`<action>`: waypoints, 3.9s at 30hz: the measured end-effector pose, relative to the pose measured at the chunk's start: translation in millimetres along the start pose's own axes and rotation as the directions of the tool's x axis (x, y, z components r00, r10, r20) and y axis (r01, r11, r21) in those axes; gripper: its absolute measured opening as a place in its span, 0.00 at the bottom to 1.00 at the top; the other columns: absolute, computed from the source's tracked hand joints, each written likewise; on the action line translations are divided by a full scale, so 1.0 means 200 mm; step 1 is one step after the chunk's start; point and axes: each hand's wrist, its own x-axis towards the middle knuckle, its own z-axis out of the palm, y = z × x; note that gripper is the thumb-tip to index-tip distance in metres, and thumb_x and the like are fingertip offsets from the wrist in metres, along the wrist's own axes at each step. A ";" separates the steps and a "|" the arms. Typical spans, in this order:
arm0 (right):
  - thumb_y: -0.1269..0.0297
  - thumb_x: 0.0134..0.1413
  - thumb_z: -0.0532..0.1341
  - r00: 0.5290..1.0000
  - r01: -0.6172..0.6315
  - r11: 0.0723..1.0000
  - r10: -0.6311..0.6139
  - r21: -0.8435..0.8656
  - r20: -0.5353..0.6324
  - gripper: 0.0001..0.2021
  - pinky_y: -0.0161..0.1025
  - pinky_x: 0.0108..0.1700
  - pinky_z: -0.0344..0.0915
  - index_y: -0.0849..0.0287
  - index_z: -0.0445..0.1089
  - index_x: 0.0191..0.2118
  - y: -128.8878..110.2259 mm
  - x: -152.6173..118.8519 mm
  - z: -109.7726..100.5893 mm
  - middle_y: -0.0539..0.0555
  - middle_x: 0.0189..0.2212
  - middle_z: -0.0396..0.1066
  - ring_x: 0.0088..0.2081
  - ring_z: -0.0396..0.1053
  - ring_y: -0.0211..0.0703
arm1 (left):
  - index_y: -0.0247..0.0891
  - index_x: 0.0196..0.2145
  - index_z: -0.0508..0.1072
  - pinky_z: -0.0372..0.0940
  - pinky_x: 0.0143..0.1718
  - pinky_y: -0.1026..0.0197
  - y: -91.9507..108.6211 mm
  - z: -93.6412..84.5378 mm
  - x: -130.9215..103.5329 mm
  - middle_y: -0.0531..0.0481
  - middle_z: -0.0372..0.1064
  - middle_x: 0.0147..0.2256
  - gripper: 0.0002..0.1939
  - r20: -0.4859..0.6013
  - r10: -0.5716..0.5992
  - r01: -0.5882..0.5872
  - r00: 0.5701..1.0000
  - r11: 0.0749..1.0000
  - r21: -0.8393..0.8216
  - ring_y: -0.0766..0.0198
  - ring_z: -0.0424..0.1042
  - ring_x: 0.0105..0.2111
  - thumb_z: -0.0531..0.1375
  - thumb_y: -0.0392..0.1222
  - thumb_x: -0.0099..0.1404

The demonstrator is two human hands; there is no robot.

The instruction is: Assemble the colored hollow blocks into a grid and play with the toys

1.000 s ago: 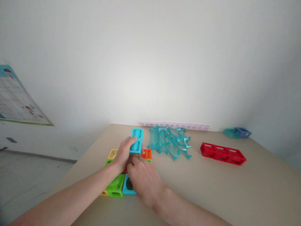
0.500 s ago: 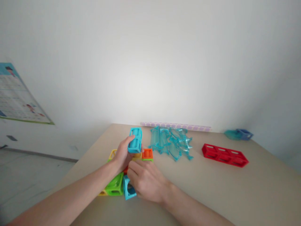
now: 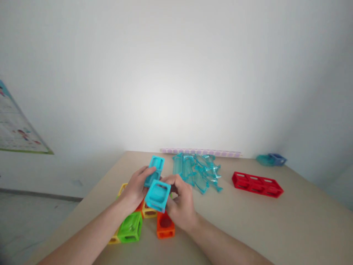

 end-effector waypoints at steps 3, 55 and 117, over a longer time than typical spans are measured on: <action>0.71 0.44 0.65 0.943 -0.247 0.934 0.293 0.257 -0.157 0.07 0.31 0.24 0.64 0.57 0.66 0.31 0.03 0.04 0.00 0.46 0.23 0.68 0.22 0.65 0.35 | 0.35 0.40 0.76 0.67 0.31 0.62 0.06 -0.04 -0.01 0.47 0.76 0.32 0.17 0.210 0.038 -0.068 0.977 0.988 0.140 0.61 0.74 0.29 0.66 0.48 0.54; 0.70 0.52 0.61 0.918 0.395 0.685 -0.263 -0.612 0.297 0.22 0.52 0.49 0.63 0.54 0.65 0.54 0.01 -0.03 -0.09 0.61 0.49 0.64 0.49 0.65 0.54 | 0.42 0.53 0.68 0.66 0.43 0.58 0.14 -0.35 -0.02 0.42 0.71 0.46 0.33 0.599 0.306 -0.625 0.739 0.644 0.441 0.53 0.72 0.43 0.70 0.42 0.49; 0.49 0.66 0.39 0.789 -0.254 -0.084 0.558 -0.964 -0.257 0.27 0.69 0.61 0.45 0.49 0.54 0.65 0.03 -0.26 -1.37 0.56 0.67 0.48 0.67 0.42 0.65 | 0.33 0.32 0.81 0.67 0.31 0.60 0.10 -0.43 0.07 0.43 0.76 0.29 0.10 0.332 0.488 -0.561 0.807 0.809 0.175 0.59 0.72 0.28 0.65 0.40 0.51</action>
